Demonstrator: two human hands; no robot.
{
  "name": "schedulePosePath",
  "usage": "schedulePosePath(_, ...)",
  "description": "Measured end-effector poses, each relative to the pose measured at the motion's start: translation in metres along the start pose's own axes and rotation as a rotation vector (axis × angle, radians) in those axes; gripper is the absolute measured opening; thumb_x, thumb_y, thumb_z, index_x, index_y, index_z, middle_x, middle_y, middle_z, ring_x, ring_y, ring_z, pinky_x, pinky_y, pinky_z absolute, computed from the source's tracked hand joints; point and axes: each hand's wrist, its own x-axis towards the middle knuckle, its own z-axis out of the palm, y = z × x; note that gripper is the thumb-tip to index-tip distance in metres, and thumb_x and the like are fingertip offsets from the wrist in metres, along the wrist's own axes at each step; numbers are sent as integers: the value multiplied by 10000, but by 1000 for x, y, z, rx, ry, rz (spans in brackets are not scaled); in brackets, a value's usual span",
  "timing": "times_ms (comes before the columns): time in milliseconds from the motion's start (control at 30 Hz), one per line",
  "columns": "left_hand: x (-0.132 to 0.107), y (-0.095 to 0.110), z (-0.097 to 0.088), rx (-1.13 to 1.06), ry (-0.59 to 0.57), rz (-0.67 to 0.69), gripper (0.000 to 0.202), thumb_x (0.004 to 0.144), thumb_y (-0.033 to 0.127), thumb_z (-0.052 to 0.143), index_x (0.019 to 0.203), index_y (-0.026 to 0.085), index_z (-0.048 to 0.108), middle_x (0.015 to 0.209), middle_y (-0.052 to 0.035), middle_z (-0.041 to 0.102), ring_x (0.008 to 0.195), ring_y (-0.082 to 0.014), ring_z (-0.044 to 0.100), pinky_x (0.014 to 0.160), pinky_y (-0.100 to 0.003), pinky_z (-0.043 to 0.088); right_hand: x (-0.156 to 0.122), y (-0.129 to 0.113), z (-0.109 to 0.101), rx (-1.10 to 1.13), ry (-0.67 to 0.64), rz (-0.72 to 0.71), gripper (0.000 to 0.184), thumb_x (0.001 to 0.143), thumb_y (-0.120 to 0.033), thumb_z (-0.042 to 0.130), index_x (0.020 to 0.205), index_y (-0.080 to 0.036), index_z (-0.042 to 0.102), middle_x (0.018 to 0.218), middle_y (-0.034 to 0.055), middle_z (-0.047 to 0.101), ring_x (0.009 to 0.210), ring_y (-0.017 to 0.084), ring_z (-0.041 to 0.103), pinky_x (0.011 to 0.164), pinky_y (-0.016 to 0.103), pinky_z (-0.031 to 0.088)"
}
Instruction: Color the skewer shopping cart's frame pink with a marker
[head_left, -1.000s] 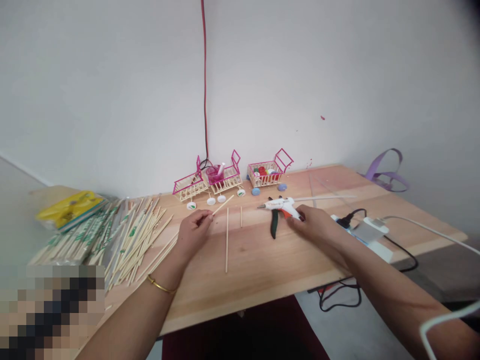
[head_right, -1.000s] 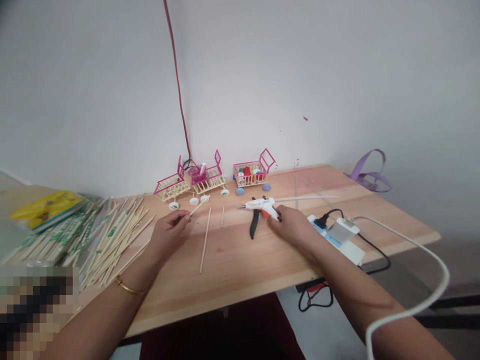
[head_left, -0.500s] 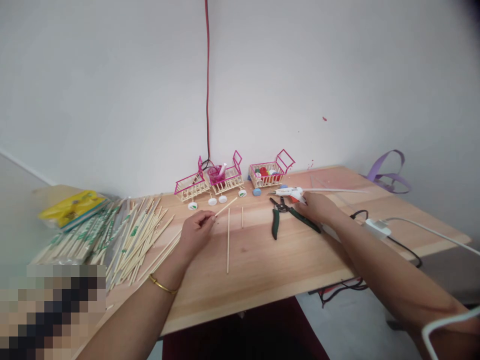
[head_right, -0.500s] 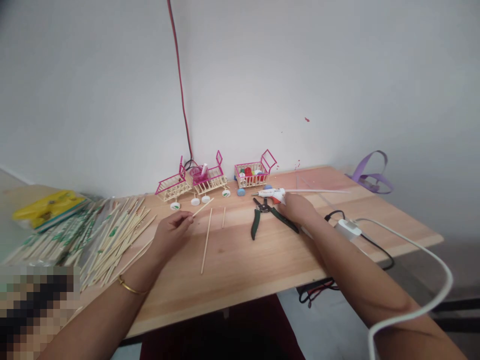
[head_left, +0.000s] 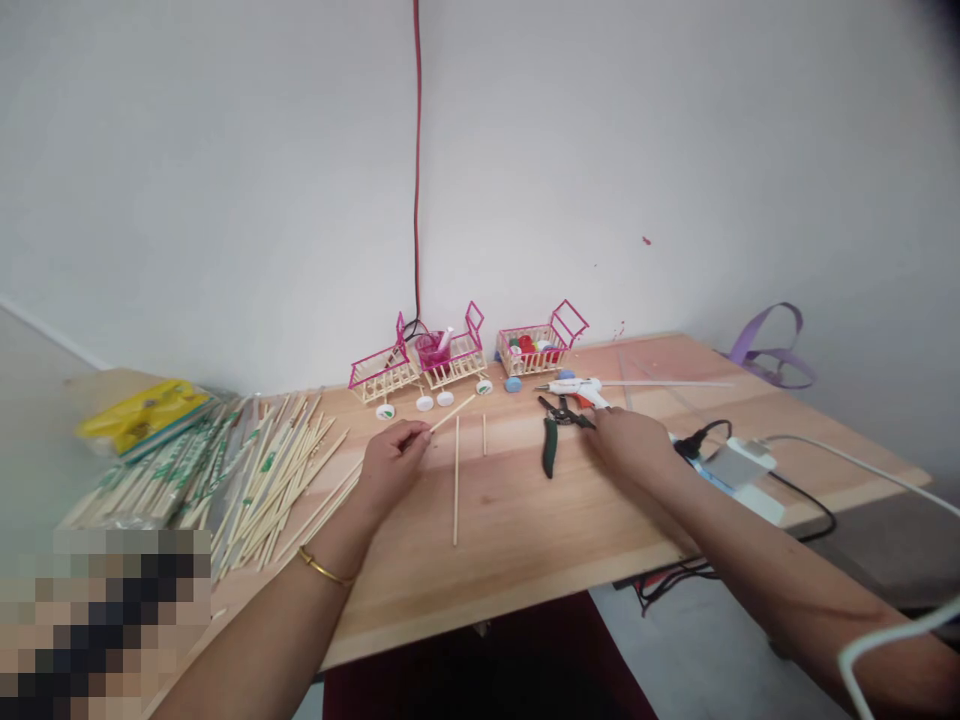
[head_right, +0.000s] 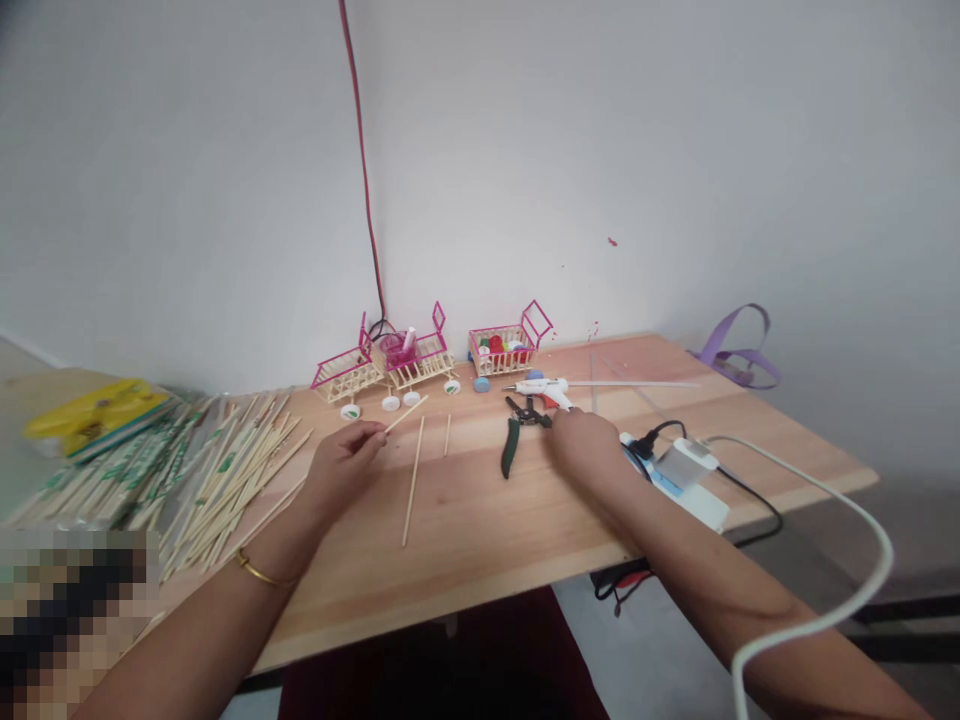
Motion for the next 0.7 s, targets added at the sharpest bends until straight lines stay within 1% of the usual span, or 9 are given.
schedulePosePath(100,0,0,0,-2,8,-1,192,834,323,578,859,185,709,832,-36,714,762,-165,629,719,-268,467,-3,-5,4,0,2,-19,294,891,-105,389,1050,-31,625,1047,288,661,961,349,663,676,364,466)
schedulePosePath(167,0,0,-1,0,15,-3,195,833,327,577,856,184,708,833,-37,713,765,-167,627,728,-274,471,-5,-5,5,17,-9,-48,265,896,-161,417,1011,-46,627,1028,273,673,925,335,671,672,355,459)
schedulePosePath(300,2,-2,-2,-10,23,-1,196,826,334,580,845,184,704,830,-39,710,772,-168,622,742,-282,479,-18,-3,6,116,-21,-150,228,901,-309,438,919,-139,588,935,164,700,819,264,667,646,311,420)
schedulePosePath(367,2,-1,-3,-41,20,-8,195,818,341,586,838,185,702,824,-38,706,773,-167,619,733,-281,481,-26,-5,5,317,-14,-224,190,893,-334,440,896,-176,545,859,110,686,766,223,635,627,284,396)
schedulePosePath(500,1,12,-8,-172,-45,-30,202,800,366,618,808,181,698,838,-51,706,750,-159,616,672,-268,481,-37,-17,-7,691,84,-233,113,855,-331,467,838,-220,468,735,16,597,666,171,529,611,269,393)
schedulePosePath(567,-1,23,-11,-276,-104,-35,218,801,389,631,783,184,700,1000,-89,715,844,-182,635,655,-270,486,-36,-27,-18,821,90,-319,142,851,-354,481,809,-219,463,750,2,561,675,156,501,614,263,393)
schedulePosePath(600,-2,28,-13,-326,-150,-33,222,799,394,640,761,185,700,1098,-108,700,947,-208,633,660,-272,491,-35,-34,-24,900,100,-359,154,861,-364,475,824,-214,479,752,-3,545,675,149,490,614,261,388)
schedulePosePath(633,-3,33,-14,-373,-196,-30,225,793,398,651,737,185,698,1163,-118,681,1037,-230,615,668,-273,494,-33,-42,-29,978,78,-397,161,864,-365,476,846,-207,502,747,-7,532,669,142,478,615,261,382)
schedulePosePath(700,-6,39,-15,-438,-292,-41,236,785,401,672,707,180,697,1181,-127,674,1077,-240,597,681,-278,495,-28,-58,-37,1153,-86,-406,175,866,-376,498,869,-203,527,654,-43,466,580,118,421,560,249,338)
